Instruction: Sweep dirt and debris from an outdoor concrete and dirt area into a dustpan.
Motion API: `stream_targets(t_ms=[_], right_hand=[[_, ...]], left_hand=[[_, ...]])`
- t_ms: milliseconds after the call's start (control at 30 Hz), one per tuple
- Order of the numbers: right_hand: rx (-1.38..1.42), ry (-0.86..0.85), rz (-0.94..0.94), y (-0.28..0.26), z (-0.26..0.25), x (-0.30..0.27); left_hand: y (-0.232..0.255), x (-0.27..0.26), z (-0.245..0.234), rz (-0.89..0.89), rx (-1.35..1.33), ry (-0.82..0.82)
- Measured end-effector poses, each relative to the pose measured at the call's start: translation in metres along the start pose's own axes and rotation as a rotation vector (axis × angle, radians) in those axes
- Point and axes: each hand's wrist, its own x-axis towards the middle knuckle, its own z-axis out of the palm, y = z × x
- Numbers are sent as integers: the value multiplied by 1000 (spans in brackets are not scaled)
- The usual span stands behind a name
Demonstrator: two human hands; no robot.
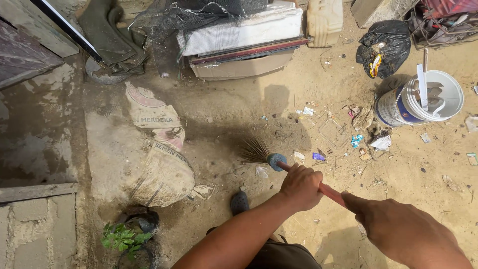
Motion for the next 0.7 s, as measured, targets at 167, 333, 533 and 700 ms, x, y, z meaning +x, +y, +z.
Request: stream_targets(t_ms=[167, 333, 533, 700], right_hand=[[108, 105, -217, 18, 16, 24], [218, 268, -393, -57, 13, 37], [89, 277, -446, -121, 53, 42], [59, 148, -227, -97, 73, 27]], left_hand=[[-2, -8, -43, -31, 46, 102], [-70, -48, -60, -188, 187, 225], [-157, -99, 7, -316, 249, 68], [-109, -79, 66, -159, -84, -2]])
